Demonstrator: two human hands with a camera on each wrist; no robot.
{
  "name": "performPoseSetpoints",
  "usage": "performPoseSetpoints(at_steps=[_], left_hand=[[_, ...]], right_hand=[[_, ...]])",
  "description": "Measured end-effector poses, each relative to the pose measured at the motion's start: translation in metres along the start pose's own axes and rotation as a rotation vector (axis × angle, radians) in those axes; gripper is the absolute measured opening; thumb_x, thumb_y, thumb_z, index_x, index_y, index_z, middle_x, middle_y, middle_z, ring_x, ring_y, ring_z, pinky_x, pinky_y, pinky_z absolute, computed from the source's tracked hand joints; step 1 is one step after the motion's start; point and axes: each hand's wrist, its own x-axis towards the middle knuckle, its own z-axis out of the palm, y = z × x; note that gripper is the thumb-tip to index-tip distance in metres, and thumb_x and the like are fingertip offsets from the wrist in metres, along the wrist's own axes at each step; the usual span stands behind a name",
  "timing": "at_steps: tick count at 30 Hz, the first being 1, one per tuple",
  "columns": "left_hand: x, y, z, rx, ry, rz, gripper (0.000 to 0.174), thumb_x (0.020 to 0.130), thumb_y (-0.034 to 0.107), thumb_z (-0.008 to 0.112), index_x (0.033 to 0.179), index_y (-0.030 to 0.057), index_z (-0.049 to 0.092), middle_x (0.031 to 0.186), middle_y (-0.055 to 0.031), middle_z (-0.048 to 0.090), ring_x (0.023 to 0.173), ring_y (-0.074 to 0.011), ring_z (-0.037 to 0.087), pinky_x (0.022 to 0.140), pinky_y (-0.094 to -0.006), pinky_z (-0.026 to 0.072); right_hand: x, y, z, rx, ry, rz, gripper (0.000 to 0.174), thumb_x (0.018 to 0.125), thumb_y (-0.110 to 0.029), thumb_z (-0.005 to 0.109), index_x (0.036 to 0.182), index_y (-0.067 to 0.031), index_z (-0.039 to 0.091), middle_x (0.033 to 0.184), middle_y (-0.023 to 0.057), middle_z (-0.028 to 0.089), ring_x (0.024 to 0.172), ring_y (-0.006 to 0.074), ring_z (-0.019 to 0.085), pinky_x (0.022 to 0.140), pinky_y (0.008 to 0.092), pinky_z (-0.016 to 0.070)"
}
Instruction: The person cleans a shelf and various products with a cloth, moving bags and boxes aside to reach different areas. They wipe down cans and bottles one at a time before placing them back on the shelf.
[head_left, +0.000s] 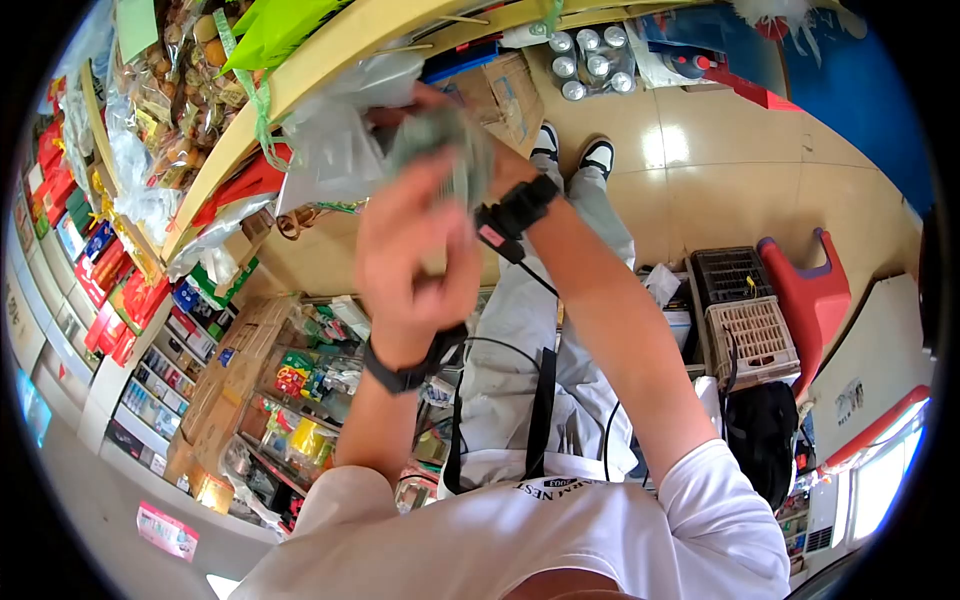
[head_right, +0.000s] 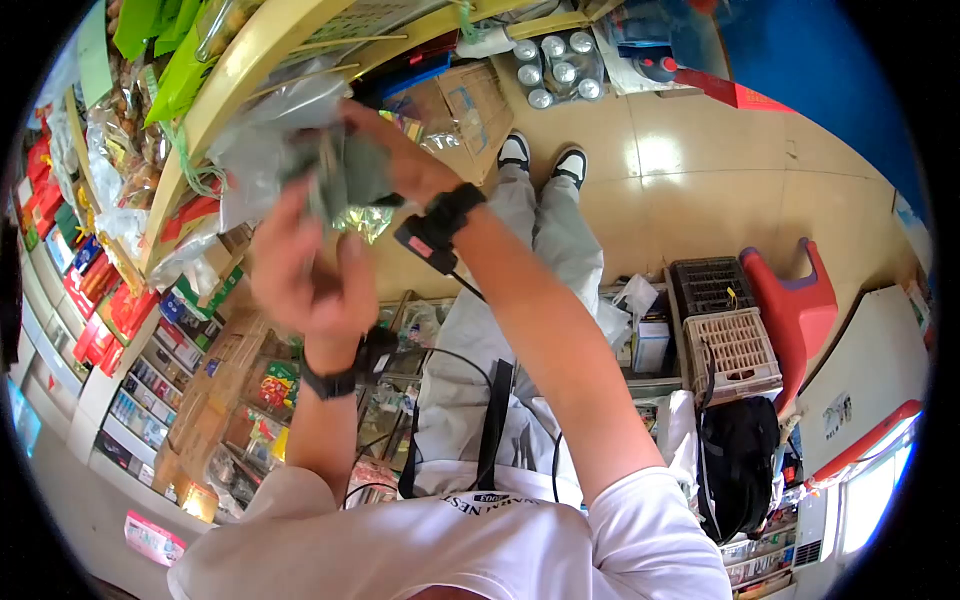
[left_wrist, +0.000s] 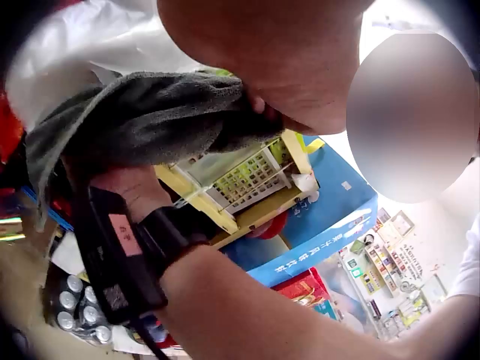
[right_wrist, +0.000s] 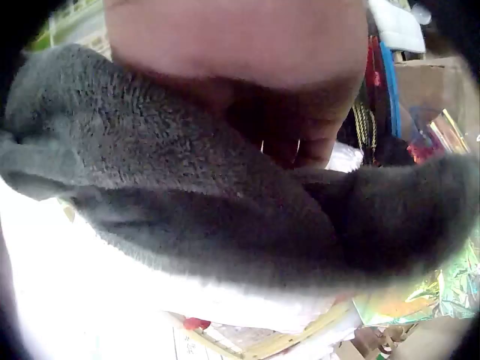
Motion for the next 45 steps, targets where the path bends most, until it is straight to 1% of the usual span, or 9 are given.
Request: performPoseSetpoints(at_steps=[3, 7, 9, 15, 21, 27, 37, 39, 45], left_hand=[[0.015, -0.03, 0.046, -0.11, 0.003, -0.326, 0.059, 0.09, -0.008, 0.062, 0.146, 0.0008, 0.046, 0.144, -0.022, 0.055, 0.132, -0.0325, 0.056, 0.112, -0.0408, 0.0441], [0.017, -0.051, 0.086, -0.319, 0.143, -0.498, 0.056, 0.093, -0.006, 0.059, 0.147, 0.0015, 0.048, 0.144, -0.0218, 0.056, 0.133, -0.032, 0.055, 0.111, -0.0373, 0.0443], [0.017, -0.054, 0.086, -0.004, 0.067, -0.456, 0.052, 0.094, 0.0, 0.06, 0.145, 0.0033, 0.052, 0.146, -0.0181, 0.055, 0.127, -0.0336, 0.058, 0.108, -0.0392, 0.0448], [0.023, -0.058, 0.083, 0.476, 0.012, -0.233, 0.051, 0.093, 0.006, 0.062, 0.143, 0.0053, 0.056, 0.148, -0.012, 0.055, 0.114, -0.0378, 0.056, 0.1, -0.0459, 0.0434], [0.01, -0.045, 0.073, 0.425, -0.06, -0.339, 0.058, 0.09, 0.003, 0.061, 0.148, 0.0018, 0.051, 0.15, -0.0186, 0.052, 0.114, -0.0431, 0.055, 0.099, -0.0481, 0.045], [0.008, -0.046, 0.078, 0.282, -0.138, -0.418, 0.062, 0.091, 0.002, 0.059, 0.151, -0.0016, 0.043, 0.153, -0.0272, 0.045, 0.134, -0.0497, 0.049, 0.1, -0.0503, 0.0498], [0.005, -0.056, 0.106, 0.369, -0.101, -0.239, 0.078, 0.088, 0.018, 0.071, 0.156, 0.0018, 0.035, 0.16, -0.0289, 0.035, 0.136, -0.0446, 0.051, 0.084, -0.045, 0.0596], [0.005, -0.05, 0.105, 0.137, -0.117, -0.356, 0.079, 0.086, 0.017, 0.072, 0.155, 0.0014, 0.037, 0.16, -0.0273, 0.037, 0.134, -0.0411, 0.054, 0.081, -0.0434, 0.0595], [-0.007, -0.069, 0.079, 0.413, -0.235, -0.325, 0.078, 0.086, 0.018, 0.073, 0.154, 0.0014, 0.038, 0.161, -0.0251, 0.037, 0.123, -0.0414, 0.062, 0.076, -0.0414, 0.0591]], right_hand=[[-0.034, -0.023, -0.019, -0.676, 0.139, 0.029, 0.054, 0.103, -0.02, 0.063, 0.151, -0.0063, 0.043, 0.143, 0.0065, 0.056, 0.119, 0.0167, 0.06, 0.102, 0.0327, 0.0509], [-0.056, -0.031, -0.013, -0.523, 0.535, 0.147, 0.053, 0.103, -0.018, 0.062, 0.151, -0.0078, 0.043, 0.146, 0.0068, 0.053, 0.122, 0.017, 0.059, 0.103, 0.0319, 0.0502], [-0.062, -0.046, 0.002, -0.284, 0.652, 0.085, 0.049, 0.103, -0.018, 0.06, 0.149, -0.0075, 0.045, 0.143, 0.0073, 0.055, 0.124, 0.0156, 0.058, 0.102, 0.0299, 0.0489], [-0.068, -0.09, 0.033, -0.314, 0.683, -0.058, 0.045, 0.1, -0.011, 0.064, 0.142, -0.006, 0.049, 0.128, 0.0066, 0.059, 0.111, 0.0127, 0.06, 0.094, 0.0266, 0.049], [-0.042, -0.104, 0.047, -1.322, 0.557, -0.29, 0.039, 0.088, 0.006, 0.068, 0.124, -0.007, 0.064, 0.115, 0.0088, 0.067, 0.1, 0.0213, 0.065, 0.089, 0.0329, 0.052], [-0.021, -0.089, 0.028, -1.695, 0.572, -0.51, 0.029, 0.087, 0.006, 0.064, 0.113, -0.0077, 0.068, 0.104, 0.0121, 0.069, 0.091, 0.0325, 0.064, 0.079, 0.0403, 0.0548], [0.0, -0.101, 0.05, -1.96, 0.652, -0.392, 0.016, 0.089, -0.003, 0.061, 0.102, -0.0111, 0.067, 0.085, 0.0123, 0.068, 0.08, 0.0336, 0.065, 0.066, 0.0441, 0.0531], [0.003, -0.108, 0.052, -1.893, 0.585, -0.409, 0.02, 0.088, 0.0, 0.06, 0.107, -0.0006, 0.067, 0.088, 0.0305, 0.065, 0.079, 0.0517, 0.063, 0.068, 0.0554, 0.0524], [0.008, -0.116, 0.067, -1.848, 0.693, -0.186, 0.015, 0.089, -0.002, 0.063, 0.103, 0.0025, 0.068, 0.092, 0.0292, 0.068, 0.084, 0.0488, 0.066, 0.071, 0.0528, 0.0541]])
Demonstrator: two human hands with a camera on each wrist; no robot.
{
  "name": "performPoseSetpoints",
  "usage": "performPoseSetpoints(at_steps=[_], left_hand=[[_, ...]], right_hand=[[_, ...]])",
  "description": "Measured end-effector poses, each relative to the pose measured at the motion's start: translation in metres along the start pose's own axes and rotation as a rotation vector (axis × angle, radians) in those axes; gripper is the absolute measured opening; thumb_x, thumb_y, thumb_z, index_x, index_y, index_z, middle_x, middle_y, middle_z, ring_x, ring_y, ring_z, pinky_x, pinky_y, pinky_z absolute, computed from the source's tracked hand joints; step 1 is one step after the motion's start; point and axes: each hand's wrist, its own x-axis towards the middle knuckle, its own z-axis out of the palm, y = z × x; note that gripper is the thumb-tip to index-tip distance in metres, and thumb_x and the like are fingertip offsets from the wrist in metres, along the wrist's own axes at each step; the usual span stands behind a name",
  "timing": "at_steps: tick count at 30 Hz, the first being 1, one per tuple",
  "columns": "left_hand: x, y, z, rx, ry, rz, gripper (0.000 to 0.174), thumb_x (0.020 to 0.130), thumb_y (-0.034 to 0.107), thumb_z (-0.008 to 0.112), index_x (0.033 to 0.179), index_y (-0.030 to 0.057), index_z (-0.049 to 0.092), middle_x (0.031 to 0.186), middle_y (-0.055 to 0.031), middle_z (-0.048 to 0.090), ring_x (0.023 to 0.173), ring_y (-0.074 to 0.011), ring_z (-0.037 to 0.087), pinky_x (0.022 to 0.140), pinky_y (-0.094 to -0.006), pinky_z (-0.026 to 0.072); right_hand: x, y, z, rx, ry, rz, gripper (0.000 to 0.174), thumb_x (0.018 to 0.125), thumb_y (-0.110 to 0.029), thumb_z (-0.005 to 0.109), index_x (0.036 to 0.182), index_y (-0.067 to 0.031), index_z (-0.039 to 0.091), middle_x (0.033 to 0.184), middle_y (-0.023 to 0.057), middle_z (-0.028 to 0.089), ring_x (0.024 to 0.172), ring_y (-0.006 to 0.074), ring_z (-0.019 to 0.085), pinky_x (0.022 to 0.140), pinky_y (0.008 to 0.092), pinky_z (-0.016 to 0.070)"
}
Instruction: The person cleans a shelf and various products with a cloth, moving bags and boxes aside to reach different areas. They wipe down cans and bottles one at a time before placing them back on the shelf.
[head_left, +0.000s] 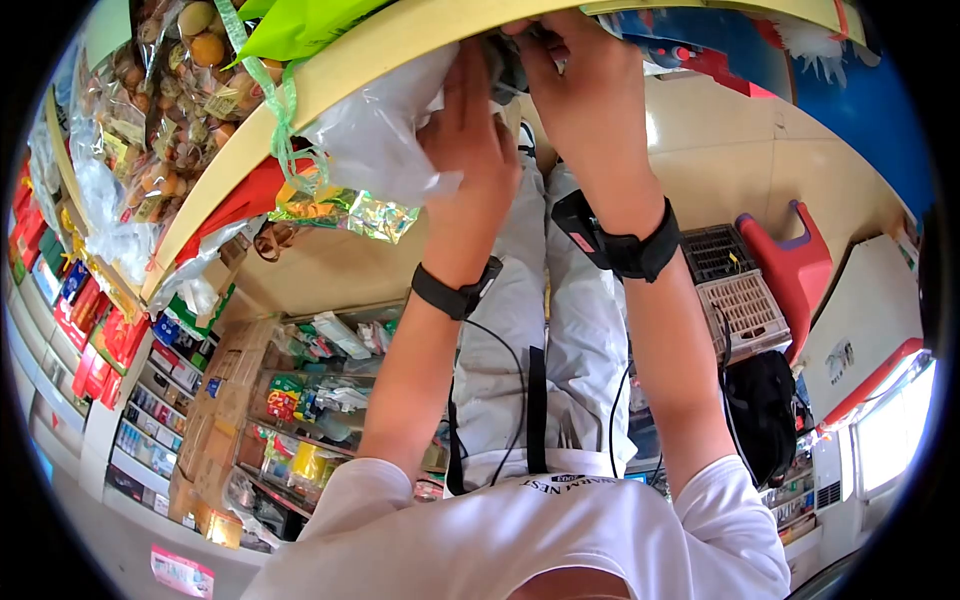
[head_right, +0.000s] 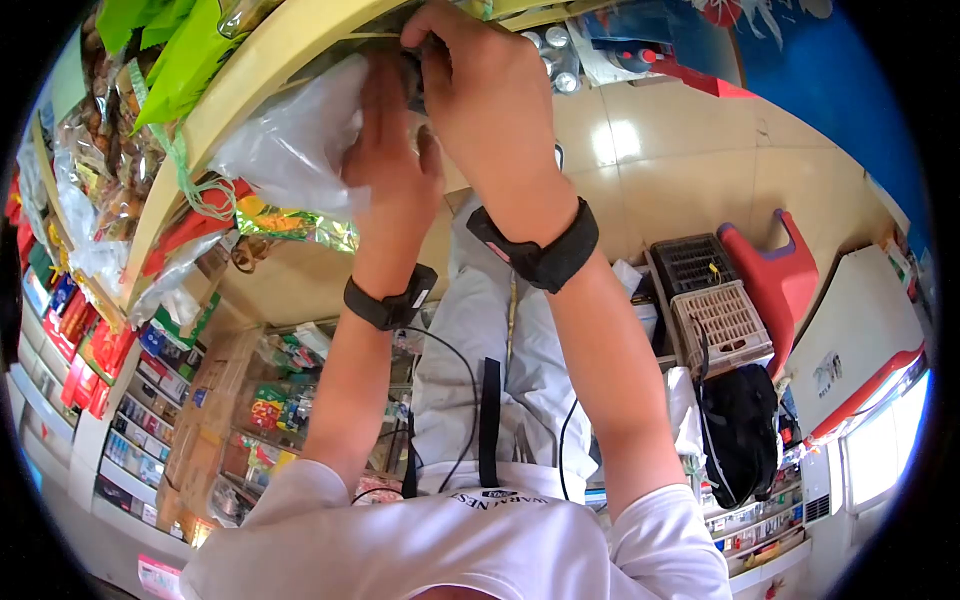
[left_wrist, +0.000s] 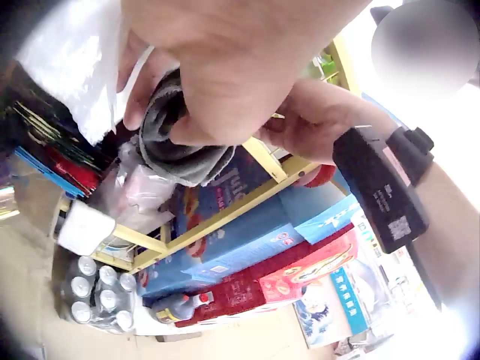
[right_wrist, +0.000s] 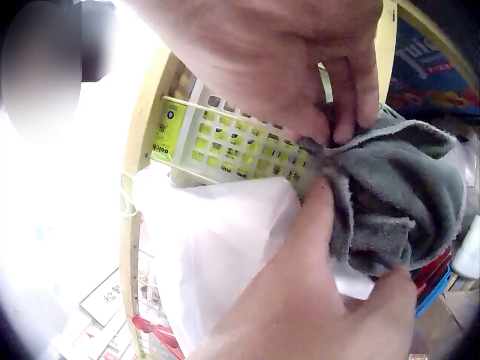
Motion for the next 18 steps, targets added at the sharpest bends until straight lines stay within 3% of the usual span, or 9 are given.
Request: performPoseSetpoints(at_steps=[1, 4, 9, 11, 13, 14, 15, 17, 18], left_hand=[[-0.001, 0.005, -0.003, 0.014, 0.029, -0.042, 0.081, 0.079, 0.004, 0.066, 0.155, -0.0006, 0.037, 0.156, -0.0214, 0.045, 0.083, -0.0357, 0.071, 0.069, -0.0424, 0.0575], [0.002, 0.03, -0.001, -0.068, 0.03, -0.183, 0.083, 0.079, 0.005, 0.067, 0.156, -0.001, 0.035, 0.156, -0.0214, 0.045, 0.086, -0.0369, 0.071, 0.069, -0.043, 0.0575], [0.01, 0.032, 0.01, -0.119, 0.081, -0.093, 0.082, 0.08, 0.006, 0.066, 0.155, -0.0019, 0.036, 0.157, -0.0213, 0.043, 0.09, -0.0375, 0.07, 0.067, -0.0435, 0.0575], [0.007, 0.018, -0.005, -0.015, -0.085, -0.092, 0.084, 0.086, 0.017, 0.071, 0.158, 0.0019, 0.03, 0.163, -0.0257, 0.031, 0.129, -0.0422, 0.057, 0.08, -0.0444, 0.0614], [0.005, 0.017, -0.014, 0.035, -0.126, -0.116, 0.082, 0.086, 0.016, 0.07, 0.156, 0.001, 0.032, 0.161, -0.0275, 0.033, 0.13, -0.0425, 0.056, 0.081, -0.044, 0.0615], [0.006, 0.017, -0.016, 0.076, -0.167, -0.142, 0.08, 0.085, 0.014, 0.069, 0.155, 0.0001, 0.033, 0.16, -0.0292, 0.034, 0.131, -0.0427, 0.056, 0.082, -0.0435, 0.0615], [0.008, 0.017, -0.007, 0.078, -0.167, -0.142, 0.08, 0.085, 0.014, 0.069, 0.155, 0.0001, 0.033, 0.16, -0.0292, 0.034, 0.131, -0.0427, 0.056, 0.082, -0.0435, 0.0615], [0.018, 0.023, 0.023, 0.105, 0.21, 0.086, 0.076, 0.08, 0.007, 0.065, 0.151, -0.0044, 0.041, 0.15, -0.0237, 0.05, 0.089, -0.0345, 0.071, 0.07, -0.0393, 0.0587], [0.013, 0.028, 0.027, 0.111, 0.205, 0.077, 0.076, 0.08, 0.007, 0.065, 0.151, -0.0044, 0.041, 0.15, -0.0237, 0.05, 0.089, -0.0345, 0.071, 0.07, -0.0393, 0.0587]], right_hand=[[-0.002, 0.0, 0.001, -0.001, -0.004, 0.0, 0.015, 0.089, -0.002, 0.063, 0.103, 0.0025, 0.068, 0.092, 0.0292, 0.068, 0.084, 0.0488, 0.066, 0.071, 0.0528, 0.0541], [-0.007, -0.001, 0.003, 0.017, 0.054, -0.018, 0.015, 0.09, -0.004, 0.065, 0.103, 0.0025, 0.068, 0.091, 0.0287, 0.068, 0.084, 0.0489, 0.066, 0.071, 0.0524, 0.0542], [-0.004, -0.001, -0.003, 0.047, -0.009, 0.081, 0.015, 0.09, -0.005, 0.065, 0.102, 0.0023, 0.069, 0.093, 0.0277, 0.069, 0.085, 0.0479, 0.067, 0.072, 0.0515, 0.0546], [-0.005, 0.004, -0.001, 0.024, -0.017, 0.082, 0.016, 0.09, -0.005, 0.065, 0.104, 0.0022, 0.069, 0.093, 0.0277, 0.069, 0.085, 0.0479, 0.067, 0.072, 0.0514, 0.0546], [-0.008, 0.017, 0.009, 0.004, -0.028, 0.075, 0.017, 0.09, -0.005, 0.065, 0.105, 0.0022, 0.069, 0.093, 0.0277, 0.069, 0.085, 0.048, 0.067, 0.072, 0.0513, 0.0547], [-0.013, 0.028, 0.018, -0.317, 0.156, -0.234, 0.018, 0.089, -0.004, 0.065, 0.105, 0.0022, 0.07, 0.091, 0.0277, 0.069, 0.084, 0.0478, 0.067, 0.07, 0.0508, 0.0546], [-0.017, 0.039, 0.022, -0.637, 0.342, -0.542, 0.019, 0.089, -0.004, 0.065, 0.106, 0.0023, 0.07, 0.09, 0.0277, 0.069, 0.083, 0.0477, 0.068, 0.069, 0.0504, 0.0545], [-0.011, 0.026, -0.004, -0.55, 0.262, -0.544, 0.019, 0.088, -0.004, 0.066, 0.105, 0.0026, 0.07, 0.089, 0.0275, 0.069, 0.082, 0.047, 0.068, 0.068, 0.0495, 0.0546], [-0.012, 0.019, -0.01, -0.452, 0.169, -0.539, 0.019, 0.088, -0.003, 0.066, 0.105, 0.0029, 0.071, 0.088, 0.0274, 0.069, 0.081, 0.0463, 0.069, 0.068, 0.0485, 0.0547]])
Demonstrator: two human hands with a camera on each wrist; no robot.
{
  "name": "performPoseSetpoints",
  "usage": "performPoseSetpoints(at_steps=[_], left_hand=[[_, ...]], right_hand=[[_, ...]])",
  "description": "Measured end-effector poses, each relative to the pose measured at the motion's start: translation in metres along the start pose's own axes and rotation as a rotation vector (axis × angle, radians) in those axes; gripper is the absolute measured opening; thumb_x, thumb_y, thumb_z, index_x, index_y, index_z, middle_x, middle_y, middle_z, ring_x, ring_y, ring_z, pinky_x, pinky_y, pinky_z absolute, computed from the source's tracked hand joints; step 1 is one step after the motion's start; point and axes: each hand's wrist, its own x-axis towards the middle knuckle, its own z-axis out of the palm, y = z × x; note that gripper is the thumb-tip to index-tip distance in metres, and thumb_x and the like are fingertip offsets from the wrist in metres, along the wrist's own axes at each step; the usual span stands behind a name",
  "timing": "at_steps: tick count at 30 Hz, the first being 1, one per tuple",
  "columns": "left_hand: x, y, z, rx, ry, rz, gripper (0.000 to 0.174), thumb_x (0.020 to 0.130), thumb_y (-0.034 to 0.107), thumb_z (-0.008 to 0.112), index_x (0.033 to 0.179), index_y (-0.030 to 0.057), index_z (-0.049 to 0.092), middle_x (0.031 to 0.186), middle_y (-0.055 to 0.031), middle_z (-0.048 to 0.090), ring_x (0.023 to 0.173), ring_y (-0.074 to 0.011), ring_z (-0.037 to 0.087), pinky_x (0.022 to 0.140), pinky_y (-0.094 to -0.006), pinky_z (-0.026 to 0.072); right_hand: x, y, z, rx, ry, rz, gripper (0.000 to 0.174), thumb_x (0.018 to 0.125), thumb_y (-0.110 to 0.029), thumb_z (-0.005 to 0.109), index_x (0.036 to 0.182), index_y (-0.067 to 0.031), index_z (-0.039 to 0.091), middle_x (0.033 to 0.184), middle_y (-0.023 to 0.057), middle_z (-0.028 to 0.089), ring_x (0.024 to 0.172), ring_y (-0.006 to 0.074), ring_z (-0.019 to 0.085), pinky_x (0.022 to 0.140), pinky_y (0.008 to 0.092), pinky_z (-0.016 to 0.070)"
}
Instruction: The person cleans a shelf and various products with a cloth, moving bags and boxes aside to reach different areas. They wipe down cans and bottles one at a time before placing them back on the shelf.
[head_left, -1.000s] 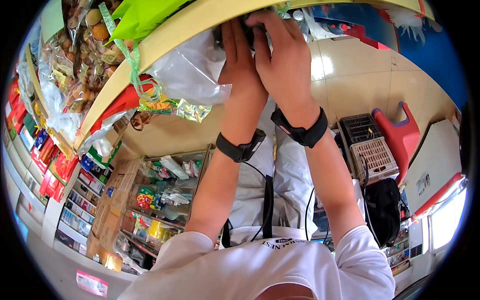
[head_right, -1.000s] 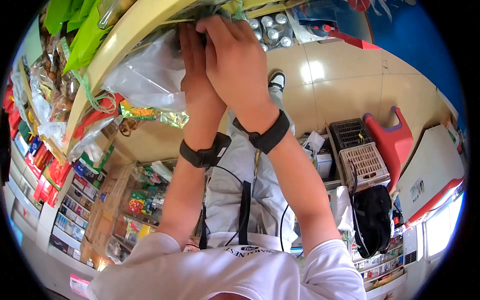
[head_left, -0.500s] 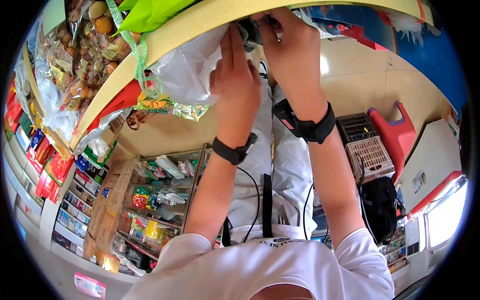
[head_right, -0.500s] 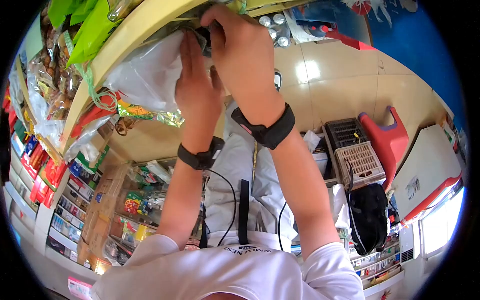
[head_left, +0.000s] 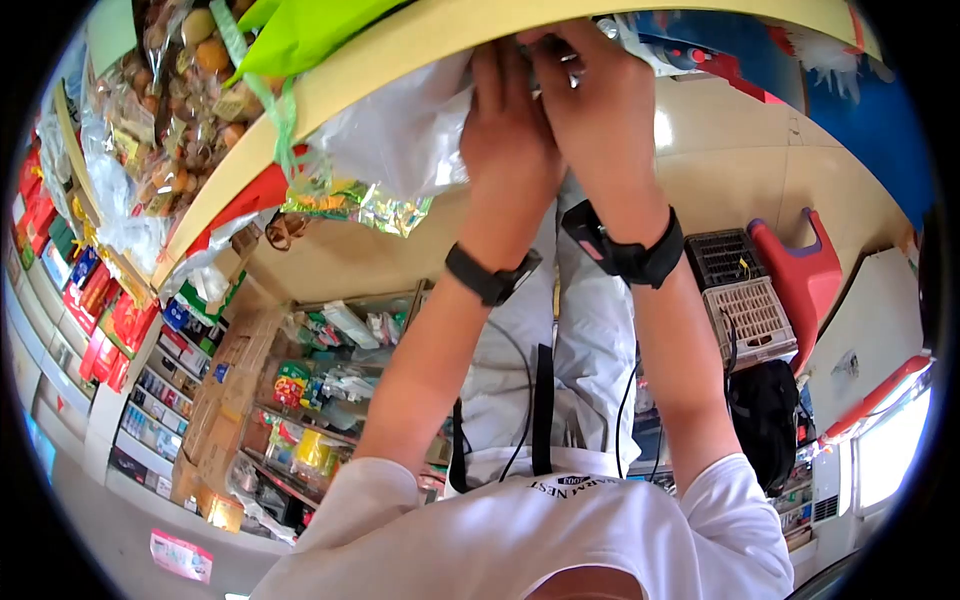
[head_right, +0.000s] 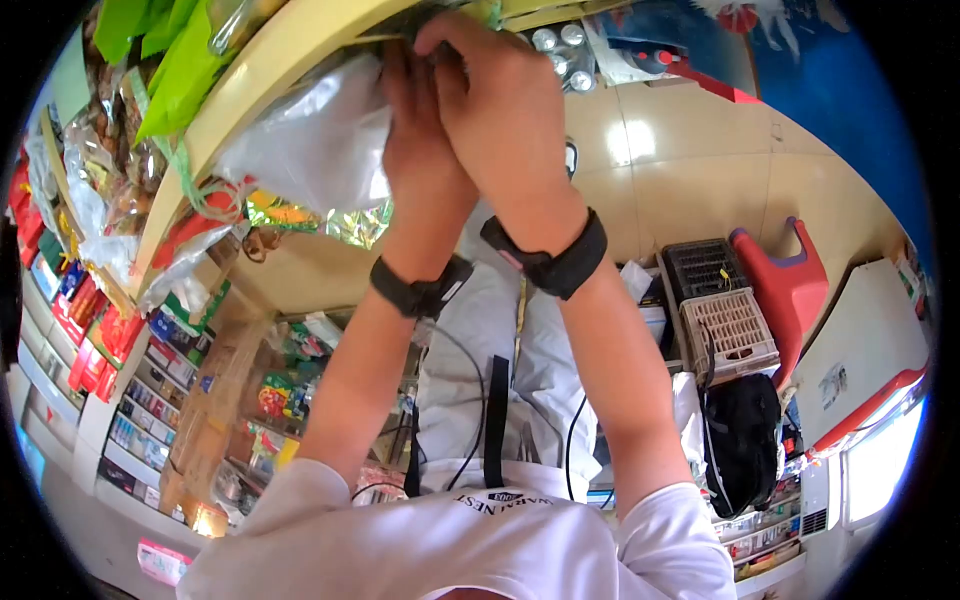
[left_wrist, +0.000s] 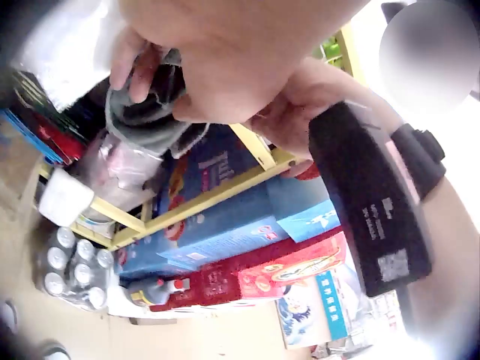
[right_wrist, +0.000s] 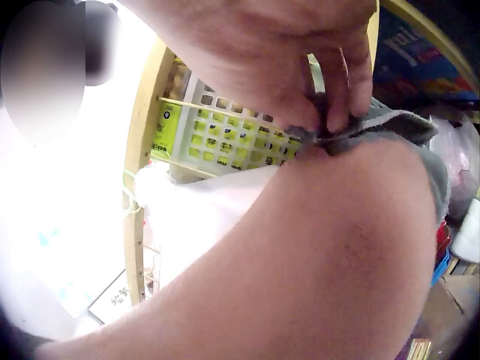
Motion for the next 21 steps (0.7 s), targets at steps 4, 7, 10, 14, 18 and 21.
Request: performPoseSetpoints(at_steps=[4, 7, 10, 14, 18, 21], left_hand=[[0.001, -0.012, -0.014, -0.09, -0.112, -0.129, 0.073, 0.078, 0.008, 0.065, 0.148, -0.0017, 0.047, 0.145, -0.0207, 0.056, 0.086, -0.0333, 0.069, 0.081, -0.0415, 0.0571], [-0.002, -0.02, -0.034, 0.057, -0.24, -0.165, 0.076, 0.085, 0.01, 0.066, 0.157, 0.0114, 0.041, 0.151, -0.0195, 0.049, 0.102, -0.0379, 0.067, 0.086, -0.0455, 0.0552], [0.007, -0.006, -0.045, 0.088, -0.232, -0.185, 0.077, 0.086, 0.01, 0.066, 0.158, 0.0125, 0.04, 0.145, -0.0204, 0.054, 0.104, -0.0363, 0.067, 0.084, -0.0446, 0.0546], [0.012, -0.018, -0.05, 0.083, -0.227, -0.112, 0.079, 0.089, 0.013, 0.066, 0.161, 0.0145, 0.033, 0.114, -0.0229, 0.07, 0.09, -0.0354, 0.07, 0.072, -0.0449, 0.0554], [0.012, -0.015, -0.06, 0.219, -0.541, -0.34, 0.08, 0.092, 0.02, 0.066, 0.162, 0.0143, 0.029, 0.072, -0.0152, 0.07, 0.065, -0.0361, 0.069, 0.059, -0.0468, 0.0536], [0.01, -0.008, -0.045, 0.101, -0.432, -0.348, 0.081, 0.092, 0.024, 0.066, 0.162, 0.0108, 0.027, 0.066, -0.0153, 0.068, 0.06, -0.0372, 0.068, 0.057, -0.0474, 0.0532]], right_hand=[[0.0, -0.004, 0.023, 0.528, -0.049, 0.518, 0.017, 0.087, -0.002, 0.066, 0.102, 0.0035, 0.071, 0.089, 0.027, 0.07, 0.08, 0.0446, 0.07, 0.068, 0.047, 0.0553], [0.001, -0.006, 0.019, 0.539, -0.102, 0.579, 0.014, 0.086, 0.001, 0.068, 0.1, 0.0039, 0.07, 0.089, 0.0261, 0.071, 0.081, 0.042, 0.071, 0.067, 0.0444, 0.0563], [0.0, -0.006, 0.018, 0.634, -0.062, 0.625, 0.013, 0.087, 0.001, 0.068, 0.099, 0.0041, 0.07, 0.09, 0.0256, 0.071, 0.081, 0.0409, 0.072, 0.067, 0.0434, 0.0569], [-0.002, -0.003, 0.015, 0.592, -0.126, 0.595, 0.013, 0.087, 0.001, 0.068, 0.1, 0.0037, 0.07, 0.09, 0.0252, 0.071, 0.081, 0.0402, 0.073, 0.067, 0.0429, 0.0572], [0.0, -0.001, 0.015, 0.604, -0.104, 0.591, 0.015, 0.087, 0.0, 0.067, 0.101, 0.0024, 0.07, 0.091, 0.0262, 0.07, 0.082, 0.0435, 0.07, 0.068, 0.0448, 0.0566], [0.007, -0.003, 0.008, 0.564, -0.145, 0.608, 0.015, 0.086, -0.001, 0.067, 0.101, 0.0019, 0.07, 0.091, 0.0273, 0.069, 0.083, 0.0458, 0.068, 0.068, 0.0476, 0.0558]])
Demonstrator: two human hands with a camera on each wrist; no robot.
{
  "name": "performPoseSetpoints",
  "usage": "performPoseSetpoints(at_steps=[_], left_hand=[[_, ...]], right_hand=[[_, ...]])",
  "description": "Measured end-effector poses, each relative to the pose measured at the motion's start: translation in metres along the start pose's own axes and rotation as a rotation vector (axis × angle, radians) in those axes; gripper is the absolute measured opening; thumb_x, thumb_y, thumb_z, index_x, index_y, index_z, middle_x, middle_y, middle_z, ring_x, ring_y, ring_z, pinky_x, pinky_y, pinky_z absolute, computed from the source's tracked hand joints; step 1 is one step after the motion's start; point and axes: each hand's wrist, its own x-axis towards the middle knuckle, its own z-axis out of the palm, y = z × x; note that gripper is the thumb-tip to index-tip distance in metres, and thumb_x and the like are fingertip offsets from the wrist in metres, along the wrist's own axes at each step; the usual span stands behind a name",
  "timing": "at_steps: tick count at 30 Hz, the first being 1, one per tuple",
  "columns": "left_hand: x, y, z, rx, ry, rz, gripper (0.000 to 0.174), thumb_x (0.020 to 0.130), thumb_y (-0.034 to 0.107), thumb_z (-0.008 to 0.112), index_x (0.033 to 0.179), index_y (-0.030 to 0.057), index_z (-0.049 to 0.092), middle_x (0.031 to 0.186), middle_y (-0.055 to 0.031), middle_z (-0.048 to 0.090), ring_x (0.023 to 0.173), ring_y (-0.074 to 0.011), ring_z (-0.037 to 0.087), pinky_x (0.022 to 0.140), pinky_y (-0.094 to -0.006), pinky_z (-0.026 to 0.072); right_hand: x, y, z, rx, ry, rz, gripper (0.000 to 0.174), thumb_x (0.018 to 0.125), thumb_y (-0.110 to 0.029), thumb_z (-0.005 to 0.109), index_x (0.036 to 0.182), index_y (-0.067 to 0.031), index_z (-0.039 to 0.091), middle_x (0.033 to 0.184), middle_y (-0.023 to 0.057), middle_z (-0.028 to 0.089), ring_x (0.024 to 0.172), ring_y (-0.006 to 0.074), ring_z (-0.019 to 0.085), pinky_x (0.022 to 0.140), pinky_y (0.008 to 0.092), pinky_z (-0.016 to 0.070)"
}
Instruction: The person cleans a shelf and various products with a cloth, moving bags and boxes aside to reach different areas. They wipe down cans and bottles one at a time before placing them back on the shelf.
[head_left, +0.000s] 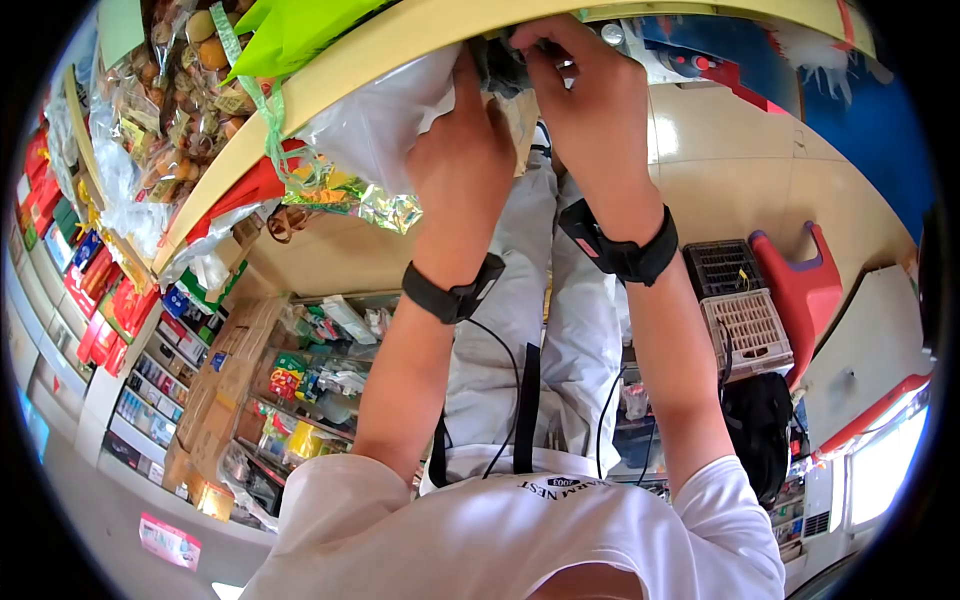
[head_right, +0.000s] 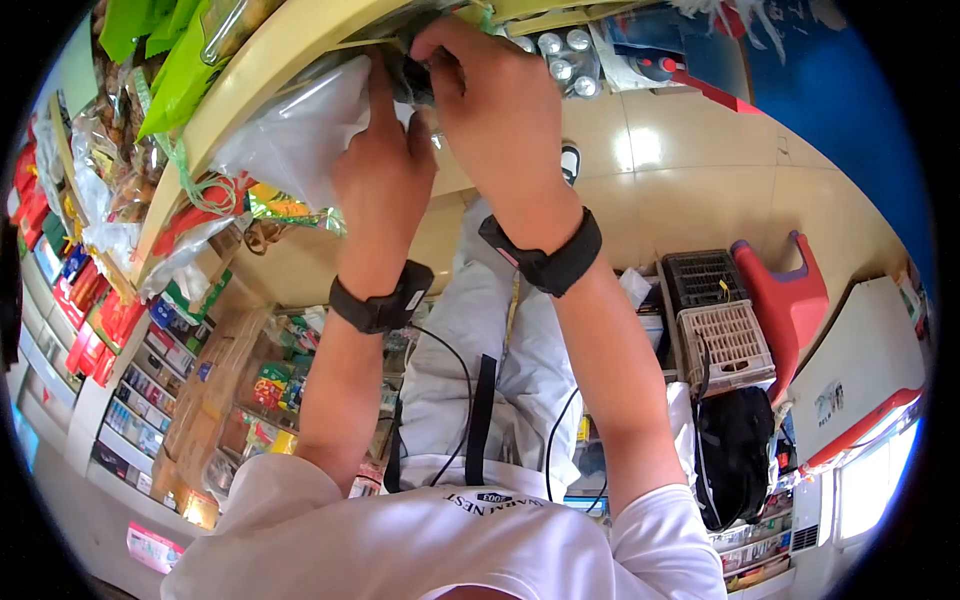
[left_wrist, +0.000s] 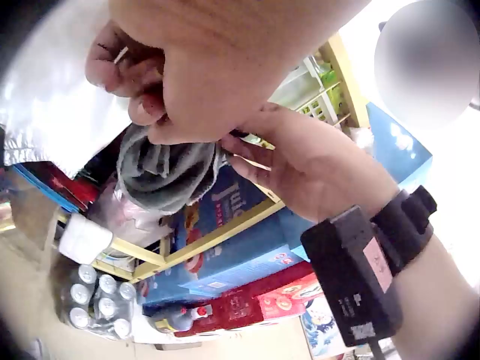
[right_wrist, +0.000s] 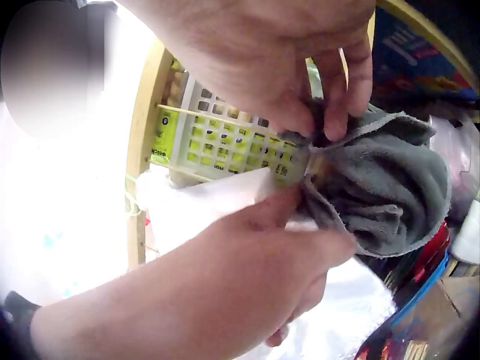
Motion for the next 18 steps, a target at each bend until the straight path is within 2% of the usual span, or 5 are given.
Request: performPoseSetpoints(at_steps=[1, 6, 8, 12, 18], left_hand=[[0.002, 0.004, 0.006, -0.159, 0.023, -0.018, 0.08, 0.092, 0.025, 0.066, 0.161, 0.0087, 0.028, 0.067, -0.0174, 0.068, 0.062, -0.0379, 0.068, 0.058, -0.0476, 0.0534], [0.006, 0.022, 0.004, -0.128, -0.032, 0.027, 0.076, 0.094, 0.023, 0.062, 0.16, 0.0057, 0.028, 0.068, -0.0204, 0.068, 0.064, -0.0422, 0.068, 0.06, -0.0511, 0.054], [0.007, 0.008, 0.004, -0.081, -0.029, 0.084, 0.074, 0.095, 0.019, 0.06, 0.16, 0.0079, 0.029, 0.07, -0.0196, 0.069, 0.065, -0.0421, 0.069, 0.062, -0.053, 0.0543], [0.001, -0.024, -0.007, 0.096, -0.081, 0.059, 0.074, 0.094, 0.02, 0.061, 0.161, 0.0103, 0.029, 0.069, -0.0192, 0.069, 0.063, -0.0393, 0.069, 0.058, -0.0515, 0.0537], [0.005, 0.016, 0.023, -0.023, 0.06, 0.055, 0.078, 0.093, 0.023, 0.064, 0.162, 0.011, 0.027, 0.066, -0.0162, 0.068, 0.059, -0.0375, 0.068, 0.053, -0.0492, 0.0523]], right_hand=[[0.001, -0.003, -0.001, -0.017, -0.021, 0.03, 0.015, 0.086, -0.002, 0.067, 0.1, 0.0018, 0.07, 0.092, 0.0278, 0.069, 0.083, 0.0468, 0.067, 0.069, 0.0491, 0.0553], [0.002, 0.004, 0.009, -0.086, -0.022, 0.015, 0.016, 0.087, -0.004, 0.068, 0.102, 0.0017, 0.07, 0.094, 0.0281, 0.069, 0.084, 0.0472, 0.067, 0.07, 0.0512, 0.0542], [0.004, 0.011, 0.015, -0.102, 0.05, -0.089, 0.018, 0.091, -0.004, 0.07, 0.108, -0.0039, 0.071, 0.089, 0.0127, 0.074, 0.073, 0.0262, 0.072, 0.067, 0.0328, 0.055], [0.001, 0.013, 0.017, -0.021, 0.062, -0.102, 0.016, 0.09, -0.004, 0.071, 0.105, -0.0017, 0.072, 0.084, 0.0124, 0.074, 0.066, 0.0249, 0.071, 0.064, 0.0325, 0.055], [0.004, 0.008, 0.011, 0.027, 0.034, -0.094, 0.014, 0.09, -0.001, 0.068, 0.103, -0.0035, 0.071, 0.087, 0.0097, 0.075, 0.069, 0.0207, 0.072, 0.065, 0.0302, 0.0551]])
